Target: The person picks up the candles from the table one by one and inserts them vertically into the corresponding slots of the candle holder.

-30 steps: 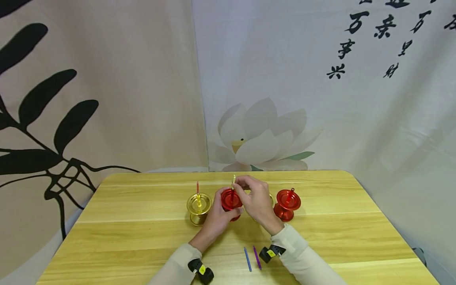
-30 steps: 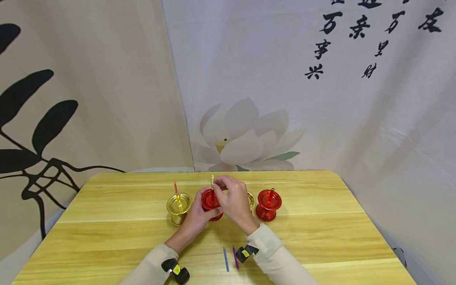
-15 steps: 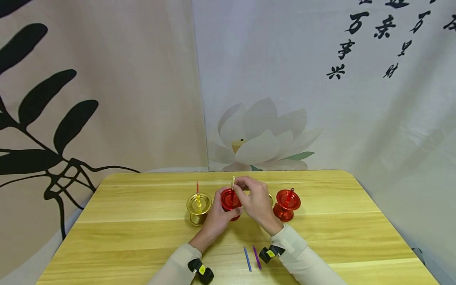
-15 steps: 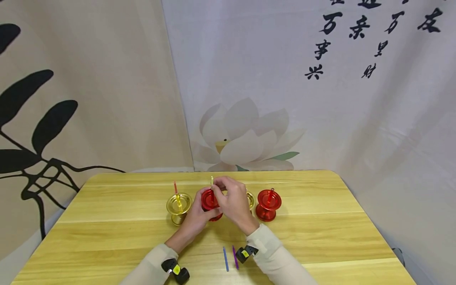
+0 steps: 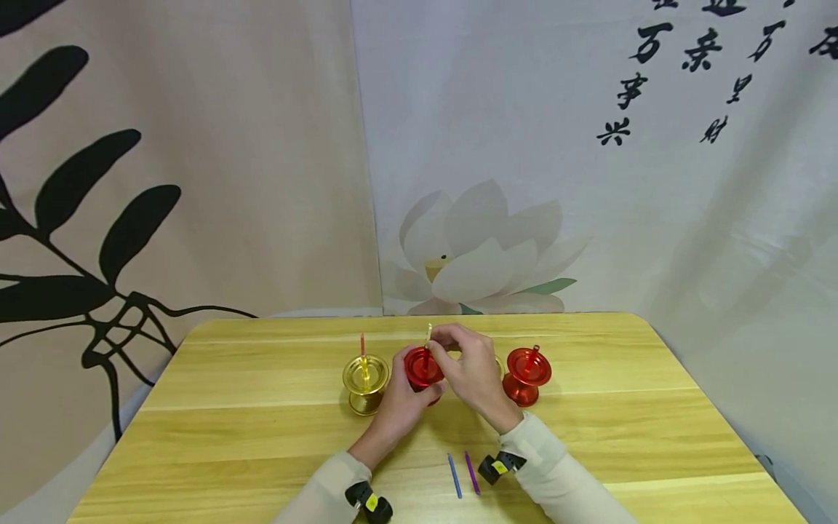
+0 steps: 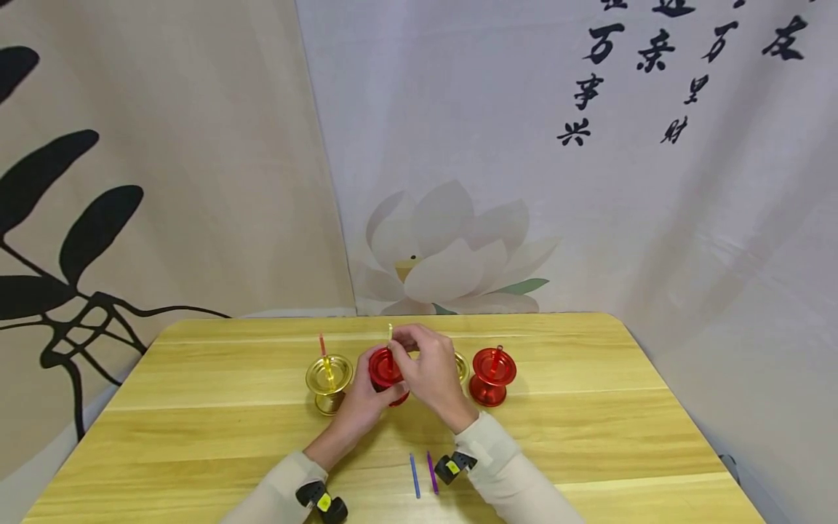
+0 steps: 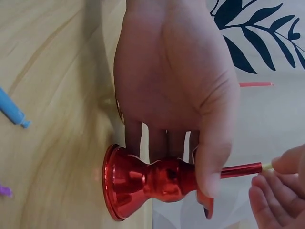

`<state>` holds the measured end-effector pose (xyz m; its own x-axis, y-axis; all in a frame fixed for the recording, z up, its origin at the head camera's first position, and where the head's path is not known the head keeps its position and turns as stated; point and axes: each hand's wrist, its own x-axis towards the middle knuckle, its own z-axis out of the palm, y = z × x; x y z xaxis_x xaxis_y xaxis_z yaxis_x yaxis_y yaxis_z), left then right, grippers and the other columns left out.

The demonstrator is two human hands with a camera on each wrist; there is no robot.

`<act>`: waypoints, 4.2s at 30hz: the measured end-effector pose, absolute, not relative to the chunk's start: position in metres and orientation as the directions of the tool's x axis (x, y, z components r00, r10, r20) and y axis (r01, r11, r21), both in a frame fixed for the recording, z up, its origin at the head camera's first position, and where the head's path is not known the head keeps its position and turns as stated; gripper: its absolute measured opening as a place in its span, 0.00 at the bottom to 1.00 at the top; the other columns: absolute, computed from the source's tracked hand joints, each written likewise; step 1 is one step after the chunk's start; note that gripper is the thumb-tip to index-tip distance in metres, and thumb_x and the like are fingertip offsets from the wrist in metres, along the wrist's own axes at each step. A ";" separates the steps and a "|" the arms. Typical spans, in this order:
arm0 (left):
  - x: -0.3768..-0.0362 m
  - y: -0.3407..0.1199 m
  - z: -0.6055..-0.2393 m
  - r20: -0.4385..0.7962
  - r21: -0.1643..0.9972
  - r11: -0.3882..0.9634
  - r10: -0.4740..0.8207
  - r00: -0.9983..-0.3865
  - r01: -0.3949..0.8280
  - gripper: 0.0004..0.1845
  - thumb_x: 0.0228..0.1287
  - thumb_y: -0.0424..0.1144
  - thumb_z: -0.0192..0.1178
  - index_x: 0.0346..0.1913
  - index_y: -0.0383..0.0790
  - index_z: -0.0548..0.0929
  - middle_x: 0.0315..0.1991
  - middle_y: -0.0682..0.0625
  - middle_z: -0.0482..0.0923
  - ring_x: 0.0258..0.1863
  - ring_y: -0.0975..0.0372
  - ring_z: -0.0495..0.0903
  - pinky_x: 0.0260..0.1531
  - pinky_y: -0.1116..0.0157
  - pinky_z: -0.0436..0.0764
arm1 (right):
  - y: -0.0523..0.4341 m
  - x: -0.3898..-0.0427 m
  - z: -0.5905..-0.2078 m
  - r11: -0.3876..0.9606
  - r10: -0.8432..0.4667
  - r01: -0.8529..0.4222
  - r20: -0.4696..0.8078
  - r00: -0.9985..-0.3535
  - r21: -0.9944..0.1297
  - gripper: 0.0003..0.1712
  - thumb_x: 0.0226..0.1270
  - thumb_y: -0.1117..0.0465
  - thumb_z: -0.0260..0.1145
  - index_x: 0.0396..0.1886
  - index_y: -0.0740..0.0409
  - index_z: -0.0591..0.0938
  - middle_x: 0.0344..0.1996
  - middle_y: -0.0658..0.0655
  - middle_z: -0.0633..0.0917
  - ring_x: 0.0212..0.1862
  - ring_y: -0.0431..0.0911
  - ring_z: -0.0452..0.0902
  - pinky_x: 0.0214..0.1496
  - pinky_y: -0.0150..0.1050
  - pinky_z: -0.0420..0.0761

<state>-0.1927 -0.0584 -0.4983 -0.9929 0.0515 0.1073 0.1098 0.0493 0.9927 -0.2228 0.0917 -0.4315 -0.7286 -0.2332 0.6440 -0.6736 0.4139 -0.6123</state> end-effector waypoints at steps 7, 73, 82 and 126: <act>-0.179 -0.057 -0.493 0.129 0.985 0.108 0.046 -0.991 0.133 0.49 0.66 0.30 0.74 0.82 0.26 0.56 0.75 0.30 0.69 0.73 0.39 0.74 0.74 0.41 0.73 | 0.102 -0.210 -0.425 0.406 -0.236 -0.675 0.643 -0.729 -0.617 0.08 0.70 0.71 0.76 0.48 0.65 0.91 0.40 0.56 0.93 0.41 0.48 0.91 0.46 0.45 0.92; -0.197 -0.003 -0.487 0.008 0.981 0.182 0.328 -0.945 0.071 0.51 0.77 0.48 0.69 0.90 0.44 0.48 0.82 0.35 0.64 0.81 0.44 0.63 0.79 0.38 0.62 | 0.161 -0.107 -0.470 0.541 -0.659 -0.544 0.078 -0.748 -0.641 0.14 0.50 0.73 0.77 0.26 0.48 0.89 0.20 0.28 0.78 0.24 0.21 0.71 0.28 0.22 0.75; -0.205 0.001 -0.491 0.031 0.978 0.185 0.317 -0.948 0.094 0.50 0.75 0.49 0.71 0.88 0.43 0.52 0.76 0.34 0.70 0.76 0.45 0.71 0.76 0.40 0.67 | 0.177 -0.117 -0.462 0.482 -0.607 -0.566 0.211 -0.766 -0.669 0.17 0.49 0.73 0.76 0.25 0.45 0.83 0.23 0.32 0.78 0.27 0.24 0.73 0.28 0.25 0.79; -0.204 0.008 -0.494 0.106 0.980 0.132 0.276 -0.955 0.147 0.45 0.78 0.44 0.67 0.84 0.36 0.50 0.75 0.30 0.70 0.76 0.43 0.72 0.77 0.42 0.67 | 0.176 -0.217 -0.424 0.408 -0.031 -0.478 0.512 -0.859 -0.778 0.03 0.71 0.68 0.78 0.41 0.65 0.92 0.36 0.55 0.94 0.38 0.47 0.91 0.44 0.28 0.86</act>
